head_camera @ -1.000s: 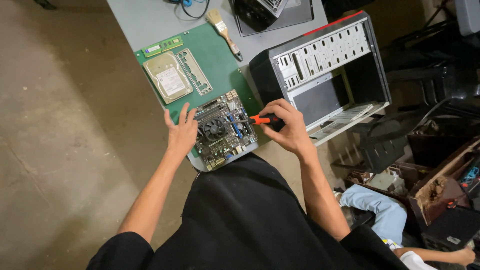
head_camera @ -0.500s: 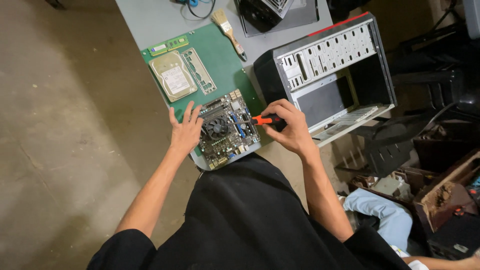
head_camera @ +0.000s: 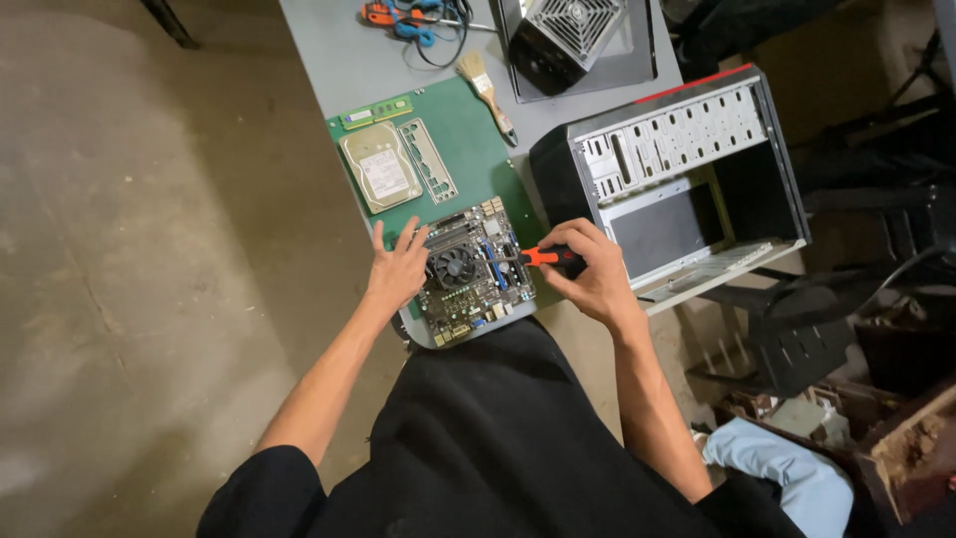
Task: A person uses a screwdriver on a motherboard and then prepares a CPU fan for reassembly.
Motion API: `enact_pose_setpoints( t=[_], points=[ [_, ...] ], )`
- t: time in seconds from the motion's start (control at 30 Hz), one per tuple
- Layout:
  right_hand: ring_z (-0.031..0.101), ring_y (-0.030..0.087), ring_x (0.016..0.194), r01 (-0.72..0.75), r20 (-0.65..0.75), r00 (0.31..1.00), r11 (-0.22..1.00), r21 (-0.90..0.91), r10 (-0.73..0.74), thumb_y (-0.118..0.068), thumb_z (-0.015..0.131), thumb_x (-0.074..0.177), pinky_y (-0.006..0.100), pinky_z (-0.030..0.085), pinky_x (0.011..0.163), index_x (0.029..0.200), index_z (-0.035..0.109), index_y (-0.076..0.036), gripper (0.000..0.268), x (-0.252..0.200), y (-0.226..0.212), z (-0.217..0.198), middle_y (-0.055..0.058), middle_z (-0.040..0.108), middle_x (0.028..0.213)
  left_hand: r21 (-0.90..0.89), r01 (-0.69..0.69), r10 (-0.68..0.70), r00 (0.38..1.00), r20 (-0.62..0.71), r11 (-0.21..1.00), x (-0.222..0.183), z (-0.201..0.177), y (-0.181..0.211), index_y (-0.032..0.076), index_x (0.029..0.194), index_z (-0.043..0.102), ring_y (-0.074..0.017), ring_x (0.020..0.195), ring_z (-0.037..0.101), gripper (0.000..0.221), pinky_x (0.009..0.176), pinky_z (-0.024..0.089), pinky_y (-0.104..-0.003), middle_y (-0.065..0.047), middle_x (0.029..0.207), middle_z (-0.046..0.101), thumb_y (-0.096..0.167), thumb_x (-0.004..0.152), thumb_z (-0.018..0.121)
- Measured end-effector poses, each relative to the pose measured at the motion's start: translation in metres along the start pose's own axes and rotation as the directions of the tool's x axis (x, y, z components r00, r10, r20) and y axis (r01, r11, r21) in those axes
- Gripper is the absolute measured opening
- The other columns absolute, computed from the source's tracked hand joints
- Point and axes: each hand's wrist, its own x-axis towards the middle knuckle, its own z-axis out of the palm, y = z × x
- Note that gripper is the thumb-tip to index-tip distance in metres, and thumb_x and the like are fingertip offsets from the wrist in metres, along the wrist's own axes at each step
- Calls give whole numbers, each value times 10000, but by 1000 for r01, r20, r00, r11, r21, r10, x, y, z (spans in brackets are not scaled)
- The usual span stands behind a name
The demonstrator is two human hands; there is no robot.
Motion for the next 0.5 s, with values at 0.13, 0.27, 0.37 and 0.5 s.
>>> enact_pose_setpoints(
  t=[0.13, 0.27, 0.37, 0.5],
  points=[
    [712, 343, 904, 21, 5, 1000, 1000, -11, -21, -65, 822, 790, 427, 564, 818, 1007, 761, -116, 231, -5, 0, -1, 99, 710, 1001, -9, -21, 21, 1000, -9, 1000, 1, 4, -2, 167, 789, 658, -277, 1442, 388, 100, 1149, 61, -770, -75, 1315, 590, 238, 777, 728],
    [713, 330, 899, 10, -3, 1000, 1000, -15, -10, -78, 817, 799, 420, 563, 821, 1007, 765, -121, 219, -11, 4, 1, 90, 712, 996, 29, -64, 63, 998, 17, 998, 0, 6, -2, 196, 766, 674, -256, 1440, 380, 139, 1172, 87, -765, -40, 1319, 580, 295, 723, 762],
    [713, 326, 893, 2, -20, 1000, 1000, -28, -2, -86, 819, 800, 415, 560, 818, 1006, 770, -129, 217, -15, 4, 2, 83, 715, 997, 39, -63, 63, 998, 10, 997, -5, 6, -3, 203, 763, 683, -255, 1455, 365, 124, 1171, 85, -774, -31, 1336, 573, 288, 739, 769],
    [712, 313, 891, 2, -40, 999, 999, -45, -4, -96, 815, 804, 406, 556, 809, 1010, 776, -144, 216, -18, 7, 2, 73, 715, 1000, -30, 30, -31, 999, -45, 999, 1, -17, -3, 167, 768, 669, -260, 1480, 362, 123, 1145, 77, -769, -44, 1358, 583, 206, 881, 698]
  ],
)
